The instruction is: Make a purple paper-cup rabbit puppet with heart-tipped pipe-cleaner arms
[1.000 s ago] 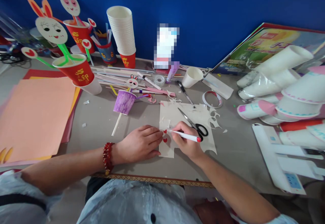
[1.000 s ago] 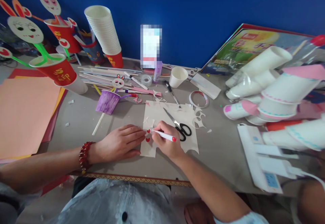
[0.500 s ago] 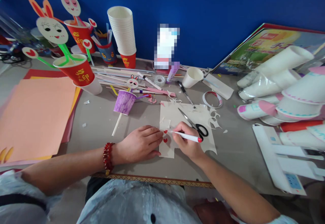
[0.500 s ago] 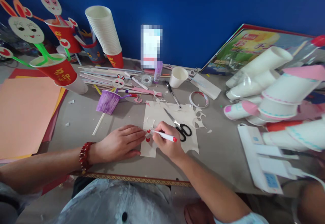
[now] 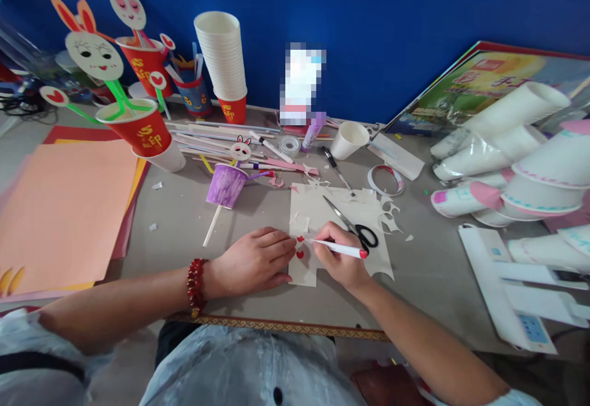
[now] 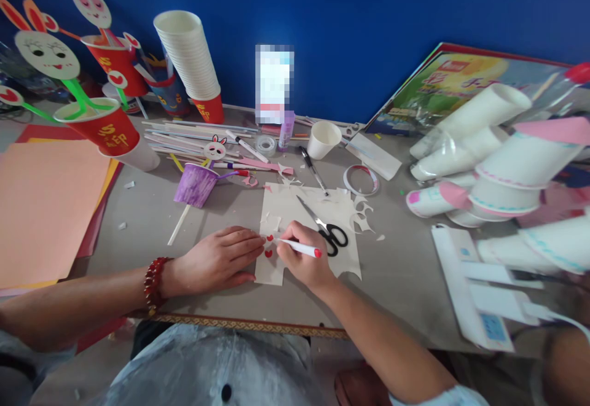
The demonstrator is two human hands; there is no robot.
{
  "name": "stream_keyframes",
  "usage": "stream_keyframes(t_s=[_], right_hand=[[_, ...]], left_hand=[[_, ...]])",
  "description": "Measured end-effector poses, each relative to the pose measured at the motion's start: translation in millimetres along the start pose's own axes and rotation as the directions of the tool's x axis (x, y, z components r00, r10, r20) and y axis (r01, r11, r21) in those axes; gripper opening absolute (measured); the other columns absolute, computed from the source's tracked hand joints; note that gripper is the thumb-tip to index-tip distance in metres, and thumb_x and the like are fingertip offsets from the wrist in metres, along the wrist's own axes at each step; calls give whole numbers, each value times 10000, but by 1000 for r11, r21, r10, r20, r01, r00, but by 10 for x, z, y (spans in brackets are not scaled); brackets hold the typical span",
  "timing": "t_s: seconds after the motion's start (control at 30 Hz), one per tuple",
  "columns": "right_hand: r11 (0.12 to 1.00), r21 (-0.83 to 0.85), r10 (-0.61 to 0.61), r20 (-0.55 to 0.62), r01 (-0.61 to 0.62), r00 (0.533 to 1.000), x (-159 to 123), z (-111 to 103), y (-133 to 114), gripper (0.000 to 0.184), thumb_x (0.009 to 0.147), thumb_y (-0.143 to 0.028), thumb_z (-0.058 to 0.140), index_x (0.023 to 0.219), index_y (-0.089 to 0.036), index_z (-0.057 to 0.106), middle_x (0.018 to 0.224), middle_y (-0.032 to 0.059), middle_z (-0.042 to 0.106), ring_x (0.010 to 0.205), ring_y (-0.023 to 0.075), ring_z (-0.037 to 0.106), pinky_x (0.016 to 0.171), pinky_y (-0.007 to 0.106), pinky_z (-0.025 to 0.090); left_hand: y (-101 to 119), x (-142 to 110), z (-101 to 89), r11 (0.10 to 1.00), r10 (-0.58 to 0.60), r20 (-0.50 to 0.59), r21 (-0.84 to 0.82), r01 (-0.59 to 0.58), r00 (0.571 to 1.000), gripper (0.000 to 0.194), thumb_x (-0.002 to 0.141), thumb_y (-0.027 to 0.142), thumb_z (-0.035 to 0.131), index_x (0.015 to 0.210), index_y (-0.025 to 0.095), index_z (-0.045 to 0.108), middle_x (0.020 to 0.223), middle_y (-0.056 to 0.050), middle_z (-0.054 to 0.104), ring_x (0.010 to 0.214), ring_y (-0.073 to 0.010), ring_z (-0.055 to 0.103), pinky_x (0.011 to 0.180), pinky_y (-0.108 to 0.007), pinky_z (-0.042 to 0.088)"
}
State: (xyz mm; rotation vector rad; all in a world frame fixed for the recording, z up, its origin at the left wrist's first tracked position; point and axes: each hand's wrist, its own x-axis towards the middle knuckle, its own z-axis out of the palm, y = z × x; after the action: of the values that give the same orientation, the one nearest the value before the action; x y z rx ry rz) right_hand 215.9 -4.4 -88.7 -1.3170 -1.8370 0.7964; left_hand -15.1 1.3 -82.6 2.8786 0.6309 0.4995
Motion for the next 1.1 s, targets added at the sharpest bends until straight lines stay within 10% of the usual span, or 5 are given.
stream_keyframes(t_s=[1.1], right_hand=[[994,88,62,-8,-61,998,-18,-21,-10,135,835,-199,554,707,-222,518,545,-47,508,462,120,426,467,248,344]], left_hand=[[7,0,-12,999,-15,14,-37,15,1000,378,951,361,541,1216,99,607,1237,-141,670,1164,-270,593,1013,-407,491]])
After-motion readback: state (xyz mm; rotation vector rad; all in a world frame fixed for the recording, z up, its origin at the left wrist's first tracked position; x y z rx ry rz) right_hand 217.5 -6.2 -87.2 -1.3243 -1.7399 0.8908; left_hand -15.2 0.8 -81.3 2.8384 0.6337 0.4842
